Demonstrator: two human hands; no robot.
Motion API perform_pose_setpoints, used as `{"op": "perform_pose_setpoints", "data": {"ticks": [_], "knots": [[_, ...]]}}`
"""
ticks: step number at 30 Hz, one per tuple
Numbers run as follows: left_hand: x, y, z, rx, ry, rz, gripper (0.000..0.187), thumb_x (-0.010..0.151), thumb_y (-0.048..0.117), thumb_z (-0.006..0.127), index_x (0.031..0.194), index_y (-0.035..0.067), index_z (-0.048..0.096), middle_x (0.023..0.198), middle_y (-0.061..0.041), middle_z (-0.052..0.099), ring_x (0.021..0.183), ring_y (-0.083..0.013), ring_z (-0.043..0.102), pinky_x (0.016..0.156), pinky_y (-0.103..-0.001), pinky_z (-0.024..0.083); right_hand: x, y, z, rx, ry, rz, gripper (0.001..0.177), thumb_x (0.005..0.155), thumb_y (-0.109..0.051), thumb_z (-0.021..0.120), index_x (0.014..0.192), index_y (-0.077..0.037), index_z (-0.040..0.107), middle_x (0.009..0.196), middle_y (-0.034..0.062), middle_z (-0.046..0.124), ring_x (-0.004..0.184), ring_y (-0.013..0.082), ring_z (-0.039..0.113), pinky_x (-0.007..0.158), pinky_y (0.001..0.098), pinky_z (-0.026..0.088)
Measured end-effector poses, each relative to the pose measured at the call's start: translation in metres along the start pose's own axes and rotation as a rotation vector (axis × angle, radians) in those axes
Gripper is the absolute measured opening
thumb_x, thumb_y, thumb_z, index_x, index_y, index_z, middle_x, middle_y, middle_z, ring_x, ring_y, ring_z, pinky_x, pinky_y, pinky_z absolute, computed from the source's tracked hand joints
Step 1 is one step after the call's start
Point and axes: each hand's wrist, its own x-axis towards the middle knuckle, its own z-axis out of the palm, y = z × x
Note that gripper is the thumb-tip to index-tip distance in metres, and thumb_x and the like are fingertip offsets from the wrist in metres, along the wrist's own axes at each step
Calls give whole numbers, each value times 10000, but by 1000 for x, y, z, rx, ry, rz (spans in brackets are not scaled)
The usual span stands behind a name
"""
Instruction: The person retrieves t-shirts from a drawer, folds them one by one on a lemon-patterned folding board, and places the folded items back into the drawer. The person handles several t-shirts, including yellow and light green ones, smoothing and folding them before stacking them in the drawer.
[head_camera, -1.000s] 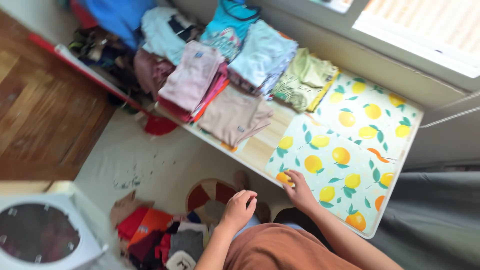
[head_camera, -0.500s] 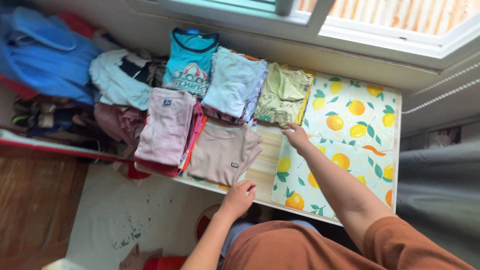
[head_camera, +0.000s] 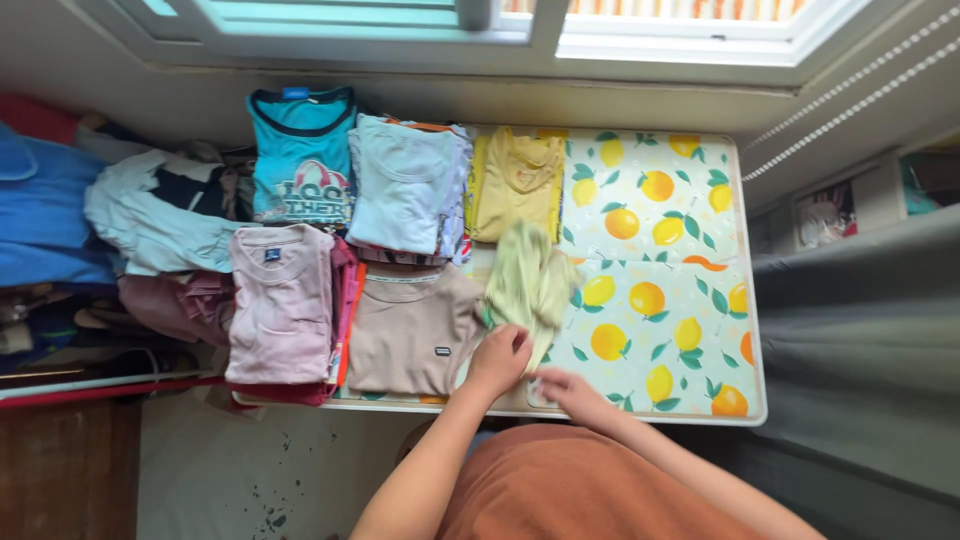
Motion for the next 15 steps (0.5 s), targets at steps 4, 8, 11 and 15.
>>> {"op": "perform_pose_setpoints", "data": {"ticks": [4, 8, 11, 15], "knots": [[26, 20, 32, 327, -80, -113, 566, 811, 473, 780, 1163, 47, 655, 1123, -176, 664, 1020, -368, 661, 839, -479, 533, -33, -1, 3, -168, -296, 8, 447, 948, -163, 636, 1389, -103, 588, 1220, 4, 706, 1173, 121, 637, 1011, 305, 502], [41, 0, 79, 531, -155, -109, 545, 794, 461, 762, 1140, 56, 643, 1137, -170, 658, 1059, -360, 667, 856, -496, 552, -34, -25, -28, -230, -121, -50, 383, 950, -153, 620, 1322, -70, 655, 1180, 62, 755, 1131, 159, 687, 985, 324, 525], [40, -17, 106, 486, 23, -6, 331, 813, 318, 741, 1048, 91, 687, 1069, -150, 697, 1029, -372, 682, 836, -507, 556, -31, -47, -56, -434, 106, -73, 292, 967, -168, 649, 1224, -60, 731, 1125, 93, 764, 1074, 196, 723, 961, 340, 550], [6, 2, 94, 130, 93, -35, 337, 747, 242, 774, 979, 41, 637, 971, -175, 664, 930, -389, 658, 802, -459, 543, -39, -98, -79, -558, 261, -203, 315, 932, -125, 644, 1245, -121, 682, 1152, 113, 691, 1104, 262, 697, 978, 351, 563]]}}
